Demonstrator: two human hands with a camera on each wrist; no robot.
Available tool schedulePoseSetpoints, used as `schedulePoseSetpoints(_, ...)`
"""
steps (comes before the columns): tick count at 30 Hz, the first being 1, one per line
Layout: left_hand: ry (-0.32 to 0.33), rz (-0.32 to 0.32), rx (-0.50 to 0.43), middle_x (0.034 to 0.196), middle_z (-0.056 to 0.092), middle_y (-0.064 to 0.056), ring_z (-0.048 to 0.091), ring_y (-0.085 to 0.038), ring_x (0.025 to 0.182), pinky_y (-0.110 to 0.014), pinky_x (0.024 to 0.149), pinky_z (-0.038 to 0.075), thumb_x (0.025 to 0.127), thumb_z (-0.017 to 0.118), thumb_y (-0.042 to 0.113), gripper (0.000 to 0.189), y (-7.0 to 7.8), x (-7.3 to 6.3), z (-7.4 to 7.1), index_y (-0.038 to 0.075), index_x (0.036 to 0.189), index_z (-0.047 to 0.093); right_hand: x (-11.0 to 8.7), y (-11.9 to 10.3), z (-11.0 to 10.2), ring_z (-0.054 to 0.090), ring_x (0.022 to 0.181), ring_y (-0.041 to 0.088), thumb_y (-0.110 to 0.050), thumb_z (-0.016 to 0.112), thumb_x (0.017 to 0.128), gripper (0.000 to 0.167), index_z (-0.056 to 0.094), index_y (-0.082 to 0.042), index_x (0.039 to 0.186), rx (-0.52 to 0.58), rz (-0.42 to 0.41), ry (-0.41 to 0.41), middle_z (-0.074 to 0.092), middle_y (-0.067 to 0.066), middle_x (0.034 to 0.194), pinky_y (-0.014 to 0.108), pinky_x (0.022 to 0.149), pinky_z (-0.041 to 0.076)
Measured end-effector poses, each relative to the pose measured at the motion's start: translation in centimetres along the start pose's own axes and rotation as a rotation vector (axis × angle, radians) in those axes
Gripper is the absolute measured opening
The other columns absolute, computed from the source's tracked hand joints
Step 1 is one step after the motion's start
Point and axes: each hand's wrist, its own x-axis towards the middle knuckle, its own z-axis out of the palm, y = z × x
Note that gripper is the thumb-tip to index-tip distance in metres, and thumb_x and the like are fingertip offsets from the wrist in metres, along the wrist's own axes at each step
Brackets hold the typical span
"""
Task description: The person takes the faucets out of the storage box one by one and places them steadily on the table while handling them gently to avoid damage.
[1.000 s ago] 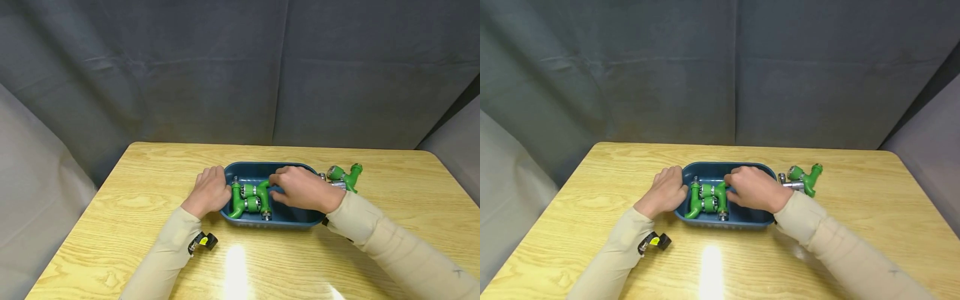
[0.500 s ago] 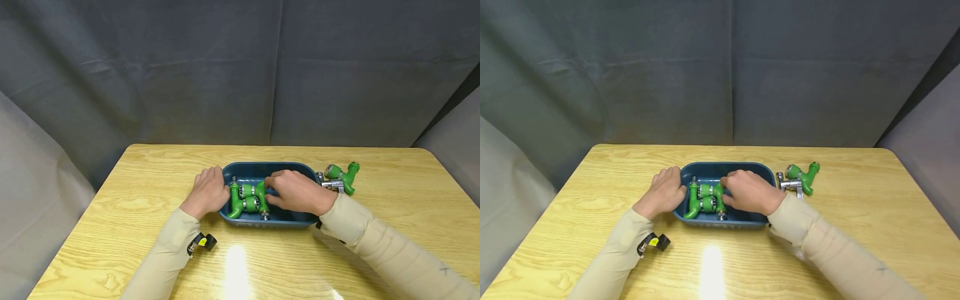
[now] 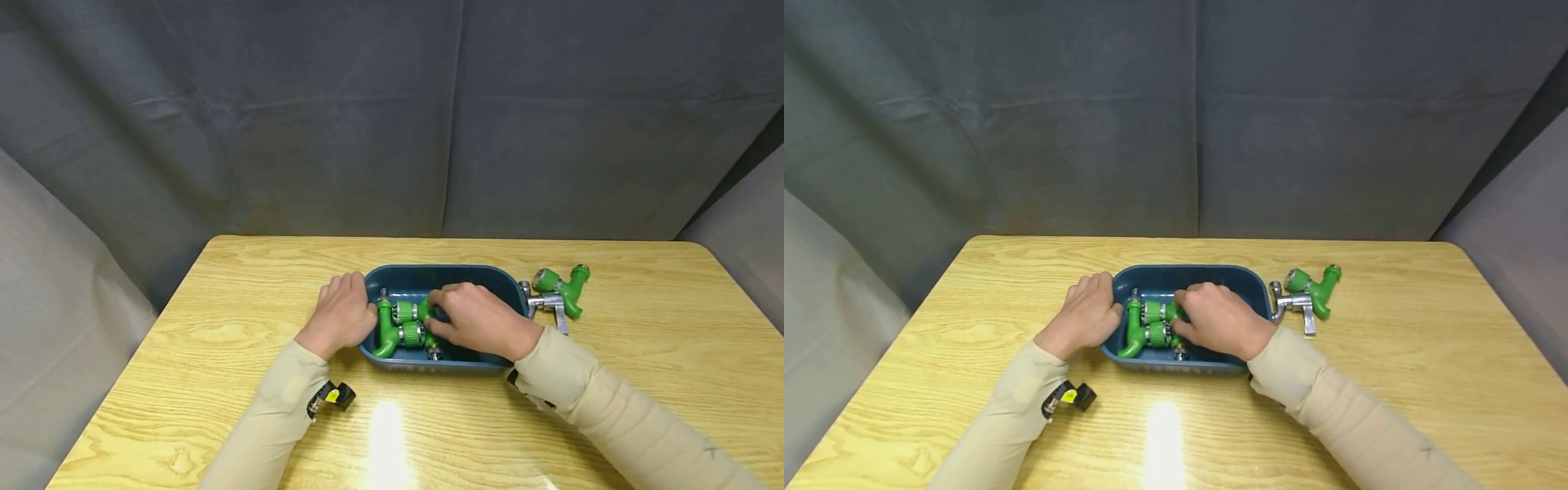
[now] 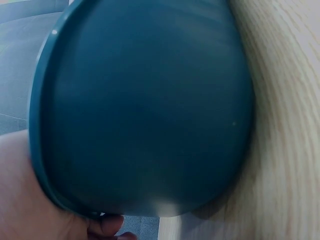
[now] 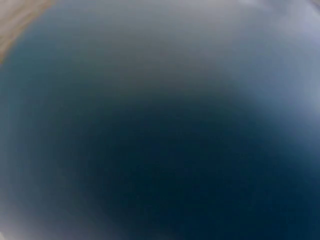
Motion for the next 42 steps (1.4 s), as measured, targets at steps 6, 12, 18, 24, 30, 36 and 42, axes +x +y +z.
schedulePoseSetpoints(6, -0.004, -0.004, -0.004, 0.1, 0.046, -0.011, 0.041, -0.029, 0.095, -0.035, 0.081, 0.031, 0.095, 0.046, 0.022, 0.023, 0.0, 0.0, 0.0, 0.003, 0.108, 0.047, 0.0, 0.1, 0.5, 0.064, 0.07, 0.005, -0.03, 0.073, 0.095, 0.028, 0.075, -0.007, 0.112, 0.02, 0.01, 0.031, 0.075, 0.007, 0.1, 0.025, 0.064, 0.055)
schedulePoseSetpoints(12, -0.01, -0.007, -0.004, 0.1, 0.046, -0.011, 0.04, -0.028, 0.095, -0.035, 0.081, 0.031, 0.095, 0.045, 0.022, 0.022, 0.1, 0.0, -0.1, 0.003, 0.107, 0.047, 0.0, 0.0, 0.7, 0.067, 0.072, 0.007, -0.03, 0.073, 0.095, 0.03, 0.075, -0.005, 0.112, 0.06, 0.029, 0.052, 0.076, 0.009, 0.104, 0.026, 0.065, 0.057)
schedulePoseSetpoints(18, -0.009, -0.006, -0.005, 0.1, 0.046, -0.011, 0.041, -0.028, 0.095, -0.035, 0.081, 0.031, 0.095, 0.045, 0.022, 0.022, 0.1, 0.0, 0.0, 0.003, 0.107, 0.047, 0.0, 0.1, 0.9, 0.071, 0.079, 0.011, -0.029, 0.073, 0.095, 0.029, 0.076, -0.005, 0.111, 0.072, 0.035, 0.058, 0.076, 0.008, 0.102, 0.03, 0.07, 0.06)
schedulePoseSetpoints(24, -0.013, -0.011, -0.002, 0.101, 0.047, -0.011, 0.041, -0.028, 0.096, -0.035, 0.082, 0.032, 0.096, 0.045, 0.022, 0.022, 0.0, 0.0, 0.0, 0.003, 0.108, 0.047, 0.1, 0.1, 1.2, 0.064, 0.072, 0.005, -0.027, 0.073, 0.095, 0.027, 0.076, -0.005, 0.111, 0.073, 0.042, 0.043, 0.076, 0.008, 0.102, 0.026, 0.066, 0.057)
schedulePoseSetpoints(30, -0.006, -0.01, -0.002, 0.1, 0.047, -0.011, 0.041, -0.029, 0.096, -0.035, 0.082, 0.032, 0.095, 0.045, 0.021, 0.022, 0.1, 0.1, 0.1, 0.003, 0.107, 0.047, 0.1, 0.2, 1.2, 0.063, 0.071, 0.004, -0.023, 0.075, 0.094, 0.028, 0.075, -0.003, 0.113, 0.059, 0.03, 0.038, 0.075, 0.009, 0.102, 0.024, 0.064, 0.055)
schedulePoseSetpoints(36, -0.001, -0.006, 0.0, 0.1, 0.047, -0.011, 0.042, -0.029, 0.096, -0.036, 0.082, 0.033, 0.095, 0.044, 0.021, 0.022, 0.1, 0.0, 0.0, 0.003, 0.106, 0.047, 0.3, 0.1, 1.2, 0.059, 0.064, 0.003, -0.023, 0.076, 0.093, 0.03, 0.075, -0.002, 0.114, 0.094, 0.064, 0.013, 0.077, 0.011, 0.103, 0.02, 0.059, 0.05)
schedulePoseSetpoints(42, -0.006, -0.014, 0.001, 0.1, 0.047, -0.011, 0.042, -0.029, 0.096, -0.035, 0.082, 0.032, 0.095, 0.045, 0.021, 0.023, 0.1, 0.0, 0.1, 0.002, 0.108, 0.047, 0.4, 0.0, 1.1, 0.061, 0.063, 0.003, -0.024, 0.077, 0.092, 0.032, 0.075, -0.001, 0.115, 0.138, 0.121, -0.014, 0.078, 0.013, 0.107, 0.02, 0.057, 0.05)
